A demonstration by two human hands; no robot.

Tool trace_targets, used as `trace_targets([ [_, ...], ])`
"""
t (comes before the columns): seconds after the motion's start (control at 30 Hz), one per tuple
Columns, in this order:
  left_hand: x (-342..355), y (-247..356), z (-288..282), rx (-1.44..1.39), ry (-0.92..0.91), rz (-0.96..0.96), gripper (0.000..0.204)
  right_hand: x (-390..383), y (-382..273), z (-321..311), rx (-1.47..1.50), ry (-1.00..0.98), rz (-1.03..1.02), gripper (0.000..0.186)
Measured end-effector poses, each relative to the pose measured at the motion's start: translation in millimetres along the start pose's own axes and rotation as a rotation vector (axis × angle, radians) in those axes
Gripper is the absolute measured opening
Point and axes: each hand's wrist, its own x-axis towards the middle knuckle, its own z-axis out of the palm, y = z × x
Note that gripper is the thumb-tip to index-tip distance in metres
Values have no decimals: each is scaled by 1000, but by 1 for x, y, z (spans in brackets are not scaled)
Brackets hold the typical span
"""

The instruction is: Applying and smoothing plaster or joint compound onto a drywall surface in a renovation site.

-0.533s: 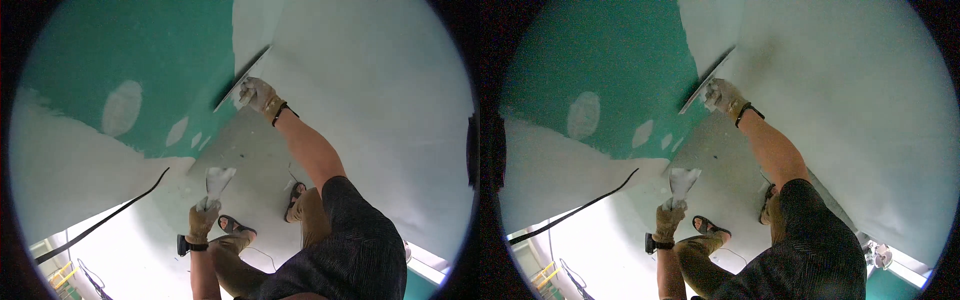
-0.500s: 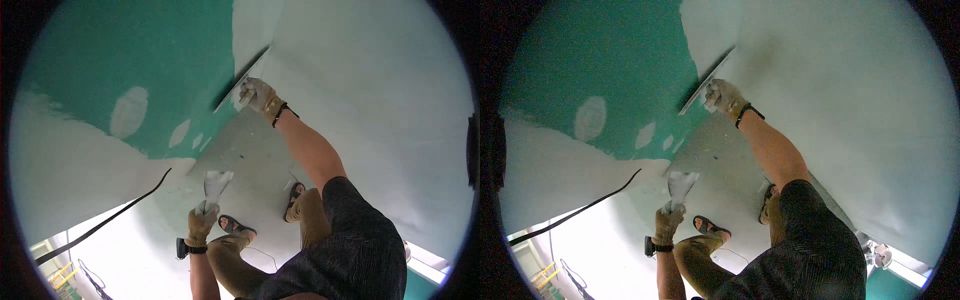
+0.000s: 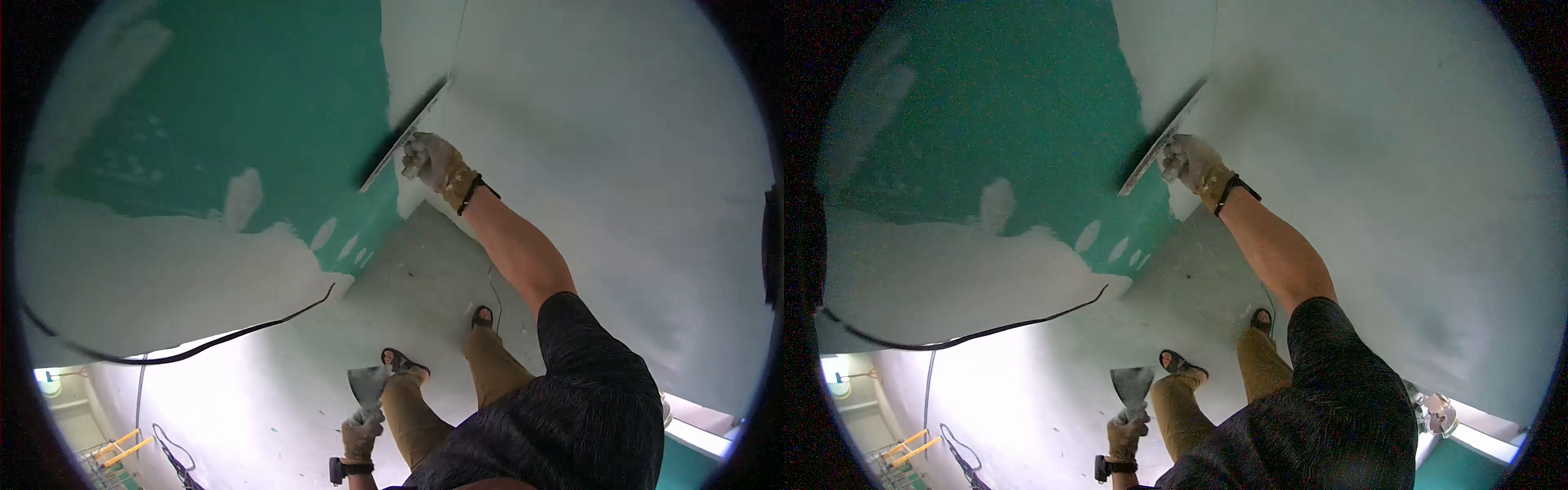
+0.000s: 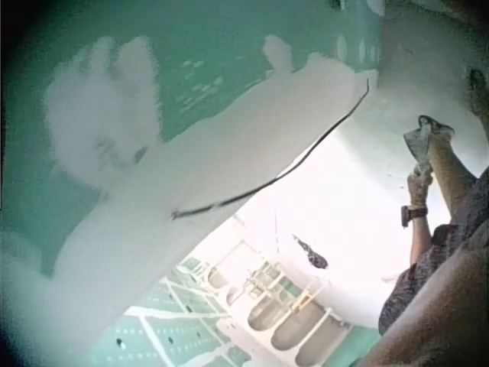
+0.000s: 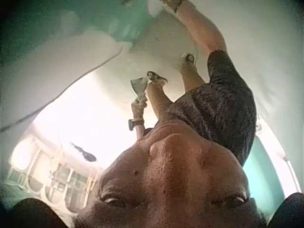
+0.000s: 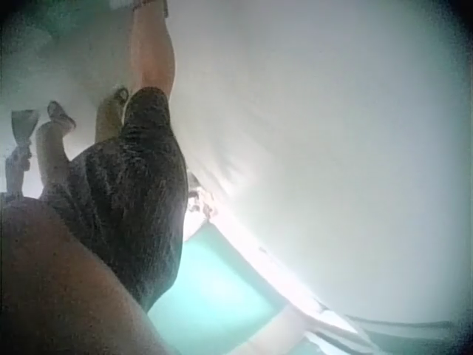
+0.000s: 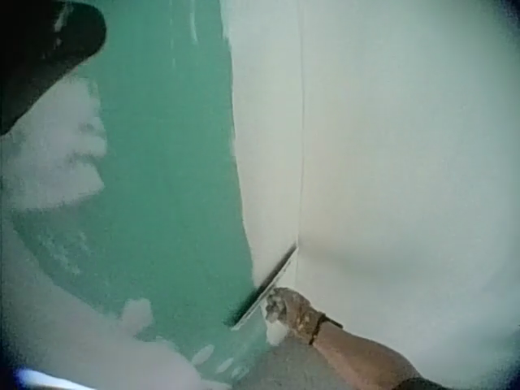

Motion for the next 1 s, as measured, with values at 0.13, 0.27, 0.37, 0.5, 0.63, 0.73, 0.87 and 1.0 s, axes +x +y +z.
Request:
trace_targets([
  [0.13,3,-29,15,-42,-11,-28,27,17,-4,-15,-13,11,-5,8],
  [0.27,23,-37,25,-88,-28,-25,30,27,-7,-21,-33,-101,-32,6],
  [0.37,23,-36,37,-29,14,-29,32,18,-3,-22,-42,-32,-34,7],
  [0.5,69,-90,45,-199,25,65,32,9,-11,-8,-91,-72,-115,13],
  [0.63,101,-111,60,-147,57,122,31,11,-22,-3,-138,-204,-278,19],
  [0.73,128,-143,71,-190,72,188,32,-3,-28,17,-314,-198,-358,20],
  [0.87,155,-161,96,-164,92,224,33,-39,-40,47,-395,-269,-469,29],
  [1.0,170,-175,80,-186,61,286,30,-104,-74,127,-1681,-174,-1529,36],
])
